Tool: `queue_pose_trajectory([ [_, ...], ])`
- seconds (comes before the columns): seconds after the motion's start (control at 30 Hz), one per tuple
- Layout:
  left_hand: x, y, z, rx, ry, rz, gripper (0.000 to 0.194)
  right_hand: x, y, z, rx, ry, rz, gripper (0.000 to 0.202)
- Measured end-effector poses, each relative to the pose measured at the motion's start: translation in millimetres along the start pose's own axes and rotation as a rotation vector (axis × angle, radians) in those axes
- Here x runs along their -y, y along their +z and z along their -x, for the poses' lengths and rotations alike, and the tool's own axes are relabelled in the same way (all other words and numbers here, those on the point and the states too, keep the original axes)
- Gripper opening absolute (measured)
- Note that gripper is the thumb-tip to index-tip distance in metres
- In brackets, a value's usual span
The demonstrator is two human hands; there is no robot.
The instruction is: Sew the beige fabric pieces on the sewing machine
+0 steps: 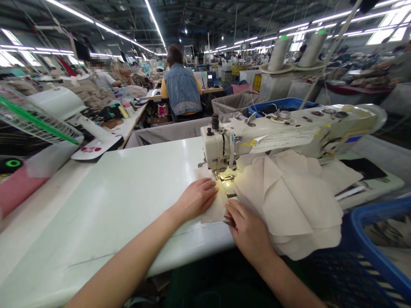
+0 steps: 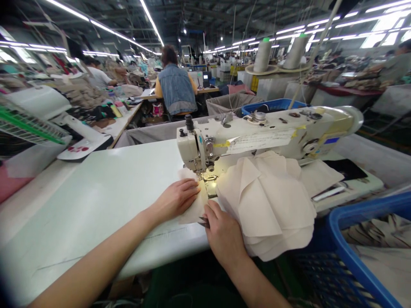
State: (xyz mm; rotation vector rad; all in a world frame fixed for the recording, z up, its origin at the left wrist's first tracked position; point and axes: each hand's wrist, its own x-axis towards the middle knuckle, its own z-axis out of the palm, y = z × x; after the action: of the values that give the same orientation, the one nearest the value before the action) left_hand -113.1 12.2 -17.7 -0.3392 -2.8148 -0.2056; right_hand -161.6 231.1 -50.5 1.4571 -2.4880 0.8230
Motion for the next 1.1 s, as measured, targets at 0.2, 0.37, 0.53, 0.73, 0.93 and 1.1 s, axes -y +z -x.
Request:
queue_pose_trajectory([
  [0.2, -5, -4.3, -1, 0.02, 0.01, 0.045, 0.025, 0, 6, -5, 0.043, -0.003, 0.036, 0.025],
  [0.37, -4, -4.3, -1, 0.026, 0.011, 0.057, 0.026, 1, 6, -6, 0.05, 0.01, 0.029, 0.024],
  [0.53, -4, -1.4, 1, 0.043, -0.018, 0.033, 0.027, 2, 4, -5, 0.054, 0.021, 0.022, 0.023],
  [0.73, -3, 1.6, 2, 0.07, -0.058, -0.017, 0.028, 2, 5, -9, 0.057, 0.025, 0.043, 0.024],
  [0.93, -1, 4.9, 2, 0.04, -0.069, -0.03, 0.028, 1, 7, -10, 0.055, 0.027, 0.048, 0.024],
  [1.1, 1, 4.2, 2, 0.047, -0.05, -0.017, 0.029, 0, 8, -10, 0.068, 0.012, 0.06, 0.025],
])
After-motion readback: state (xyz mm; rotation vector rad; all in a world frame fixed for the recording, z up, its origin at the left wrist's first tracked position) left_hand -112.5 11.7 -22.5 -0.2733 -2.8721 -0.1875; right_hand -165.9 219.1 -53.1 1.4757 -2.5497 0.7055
